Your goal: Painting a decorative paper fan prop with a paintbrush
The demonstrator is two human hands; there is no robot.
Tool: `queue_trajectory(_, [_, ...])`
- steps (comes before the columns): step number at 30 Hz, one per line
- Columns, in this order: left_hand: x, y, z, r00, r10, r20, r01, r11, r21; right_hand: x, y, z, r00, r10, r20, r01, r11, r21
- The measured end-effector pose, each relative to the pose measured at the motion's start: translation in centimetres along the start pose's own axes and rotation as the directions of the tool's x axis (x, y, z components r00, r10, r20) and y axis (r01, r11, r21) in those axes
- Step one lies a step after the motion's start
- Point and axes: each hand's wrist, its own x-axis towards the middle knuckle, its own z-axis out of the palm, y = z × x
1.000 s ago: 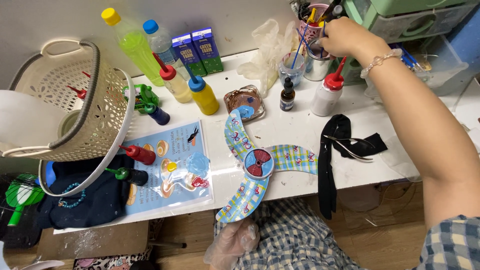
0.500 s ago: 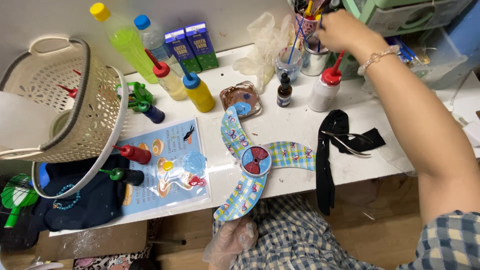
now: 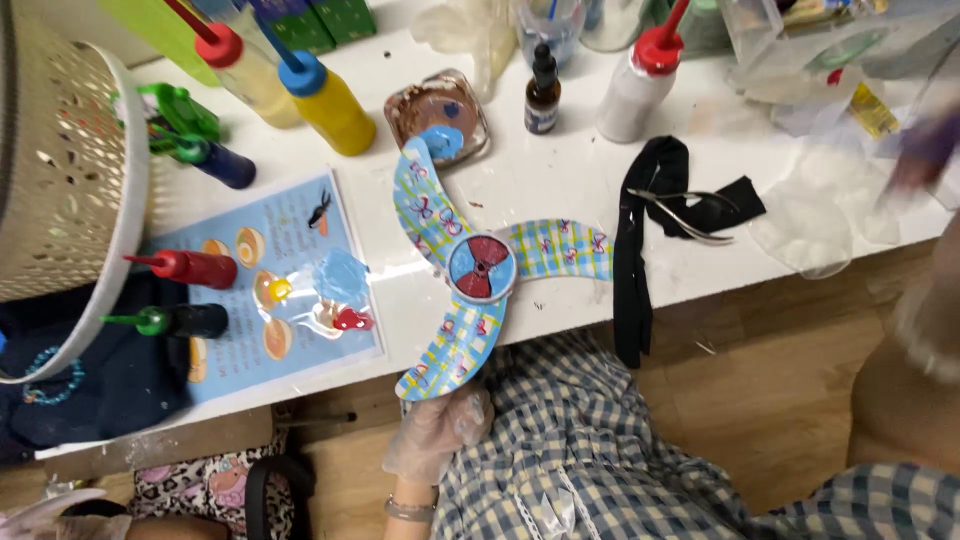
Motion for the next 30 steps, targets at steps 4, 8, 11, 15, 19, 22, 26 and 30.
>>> queue_trajectory(4, [-1.0, -1.0, -1.6, 0.996, 0.021, -0.084, -0.028, 0.996, -0.080, -4.2, -12.5, 8.3, 0.988, 0.036, -0.147, -0.004, 0.977, 0.213])
queue_trajectory(8, [-1.4, -1.7, -2.0, 0.981, 0.014, -0.195, -0.035, 0.994, -0.105, -6.9, -14.7, 11.7, 0.965, 0.150, -0.216, -0.078, 0.948, 0.308])
queue_trajectory(11, [0.0, -0.8, 0.6, 0.989, 0.050, -0.141, -0.063, 0.994, -0.091, -7.2, -13.5, 12.4, 0.984, 0.127, -0.122, -0.084, 0.947, 0.310])
queue_trajectory(15, [0.6, -0.5, 2.3, 0.983, 0.102, -0.153, -0.093, 0.993, 0.068, -6.5, -13.4, 12.5, 0.983, 0.156, -0.095, -0.125, 0.954, 0.272])
queue_trajectory(19, [0.5, -0.6, 1.7, 0.975, 0.070, -0.212, -0.087, 0.994, -0.068, -7.2, -12.5, 11.9, 0.977, 0.194, -0.084, -0.155, 0.928, 0.339])
queue_trajectory(22, [0.6, -0.5, 1.2, 0.986, 0.053, -0.157, -0.062, 0.996, -0.056, -8.0, -12.1, 11.8, 0.962, 0.223, -0.157, -0.141, 0.900, 0.413])
queue_trajectory(26, [0.4, -0.7, 0.9, 0.985, 0.062, -0.160, -0.082, 0.989, -0.122, -7.5, -11.1, 12.6, 0.967, 0.218, -0.131, -0.157, 0.917, 0.367])
queue_trajectory(30, [0.4, -0.7, 1.7, 0.975, 0.067, -0.213, -0.095, 0.988, -0.124, -7.7, -10.6, 12.4, 0.951, 0.284, -0.122, -0.218, 0.896, 0.388])
